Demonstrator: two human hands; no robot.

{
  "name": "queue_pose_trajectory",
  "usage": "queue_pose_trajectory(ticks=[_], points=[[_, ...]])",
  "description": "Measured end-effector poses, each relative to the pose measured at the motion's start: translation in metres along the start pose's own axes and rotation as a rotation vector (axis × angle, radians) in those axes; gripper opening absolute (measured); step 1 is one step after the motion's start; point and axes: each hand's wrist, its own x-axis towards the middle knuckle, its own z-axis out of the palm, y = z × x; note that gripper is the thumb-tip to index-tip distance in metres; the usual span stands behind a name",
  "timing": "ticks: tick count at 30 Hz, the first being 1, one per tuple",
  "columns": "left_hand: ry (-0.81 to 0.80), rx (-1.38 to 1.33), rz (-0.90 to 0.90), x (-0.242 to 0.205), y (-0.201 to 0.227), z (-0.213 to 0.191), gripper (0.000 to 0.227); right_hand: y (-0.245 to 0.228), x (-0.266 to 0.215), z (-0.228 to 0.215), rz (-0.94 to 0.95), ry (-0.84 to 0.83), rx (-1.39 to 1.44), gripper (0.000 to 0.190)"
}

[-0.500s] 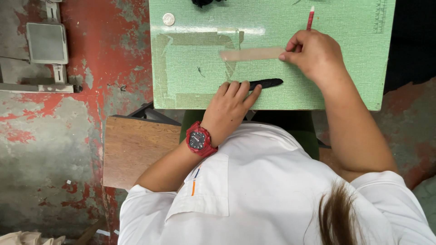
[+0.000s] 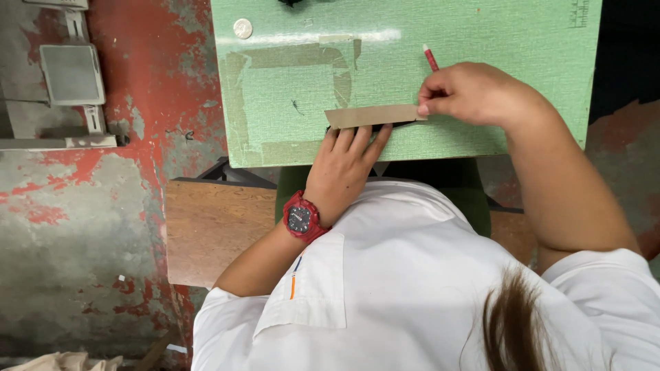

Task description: The person marks a black fabric piece with a red pencil while using a cardboard template as a guide. They repeatedly pick up the fabric, align it with the template, and draw lines along the edges before placing the fabric aside.

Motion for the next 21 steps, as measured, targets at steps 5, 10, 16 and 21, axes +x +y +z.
queue_pose_trajectory(ticks=[5,10,16,21], points=[[0.016,-0.027,-0.012,-0.002,0.001,0.002,0.049,-0.01,0.006,0.008,-0.003,0.047,-0.261,0.019],[0.048,-0.037,-0.01,-0.004,0.003,-0.002,0.043,-0.021,0.005,0.01,0.033,0.095,-0.429,0.023],[0.454,-0.277,0.198,0.005,0.007,-0.036,0.017,-0.023,0.007,0.014,0.02,0.127,-0.457,0.022],[0.225,-0.377,-0.136,0.035,0.012,0.009,0.035,-0.02,0.007,0.012,0.016,0.14,-0.437,0.021]])
